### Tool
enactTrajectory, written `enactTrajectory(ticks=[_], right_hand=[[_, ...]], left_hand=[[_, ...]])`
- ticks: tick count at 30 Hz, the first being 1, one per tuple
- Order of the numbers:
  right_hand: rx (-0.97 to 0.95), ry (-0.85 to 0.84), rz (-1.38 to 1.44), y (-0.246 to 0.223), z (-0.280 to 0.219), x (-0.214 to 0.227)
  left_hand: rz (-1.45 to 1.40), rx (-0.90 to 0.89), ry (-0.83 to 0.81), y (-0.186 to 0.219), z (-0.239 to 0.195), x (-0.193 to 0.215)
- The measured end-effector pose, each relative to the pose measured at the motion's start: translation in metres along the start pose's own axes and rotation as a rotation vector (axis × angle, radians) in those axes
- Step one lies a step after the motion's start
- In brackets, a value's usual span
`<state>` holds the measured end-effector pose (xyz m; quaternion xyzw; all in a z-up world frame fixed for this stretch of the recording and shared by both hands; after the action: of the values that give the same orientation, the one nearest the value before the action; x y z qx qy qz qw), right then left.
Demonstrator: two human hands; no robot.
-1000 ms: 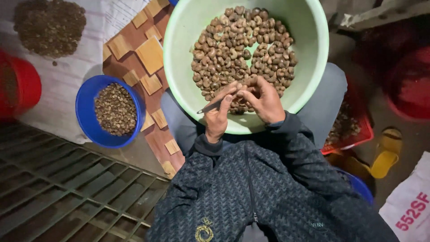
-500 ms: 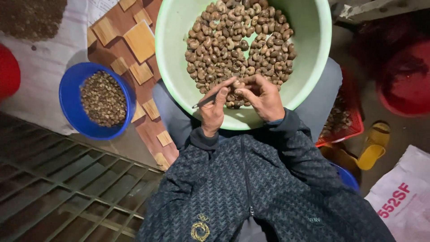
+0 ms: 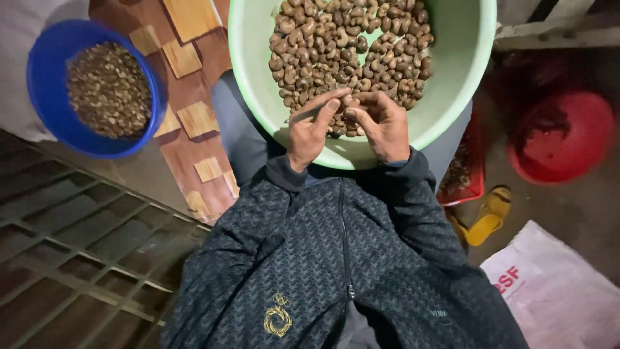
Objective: The person sits with a large green basin of brown nuts on their lap and uses a small knife to peel the shells off individual nuts. They hold the nut in one hand and the knife in the other, scraping the shell away and dropping the peeled nut into a blue bowl to the left.
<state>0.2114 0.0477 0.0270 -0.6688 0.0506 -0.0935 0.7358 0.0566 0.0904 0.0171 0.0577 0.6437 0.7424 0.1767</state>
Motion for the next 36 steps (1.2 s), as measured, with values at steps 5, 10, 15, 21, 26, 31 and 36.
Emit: enactTrajectory(ticks=[5,10,15,21,26,31,36], right_hand=[[-0.030,0.012,0.033,0.019,-0.003,0.002],[-0.037,-0.019,0.006,0.018,-0.001,0.001],[-0.111,0.043,0.068,0.034,-0.004,0.010],[-0.425,0.230,0.434,0.049,-0.010,0.011],[-0.535,0.202,0.515,0.070,-0.016,0.015],[-0.560,0.199,0.596,0.082,-0.020,0.014],[-0.522,0.198,0.545,0.080,-0.020,0.016]], left_hand=[[-0.024,-0.006,-0.008,-0.001,-0.004,-0.006],[-0.107,-0.002,0.027,-0.013,-0.004,-0.002],[-0.076,-0.009,0.096,-0.005,-0.001,0.004],[-0.182,-0.045,-0.031,0.011,0.000,-0.009],[-0.387,-0.027,-0.108,0.019,0.003,-0.013],[-0.328,-0.038,-0.062,0.012,0.006,-0.010],[-0.213,-0.024,-0.021,0.007,0.006,-0.004]])
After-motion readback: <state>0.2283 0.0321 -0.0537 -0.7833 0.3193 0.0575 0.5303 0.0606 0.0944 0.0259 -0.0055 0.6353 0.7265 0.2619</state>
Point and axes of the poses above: each hand's wrist, its own z-axis towards the middle knuckle, its own x-axis out of the back of the hand, y = z × x, the point moved 9 cm from there along z, towards the middle knuckle, and after that the axes turned 4 degrees about x, right-handed, at the moved point
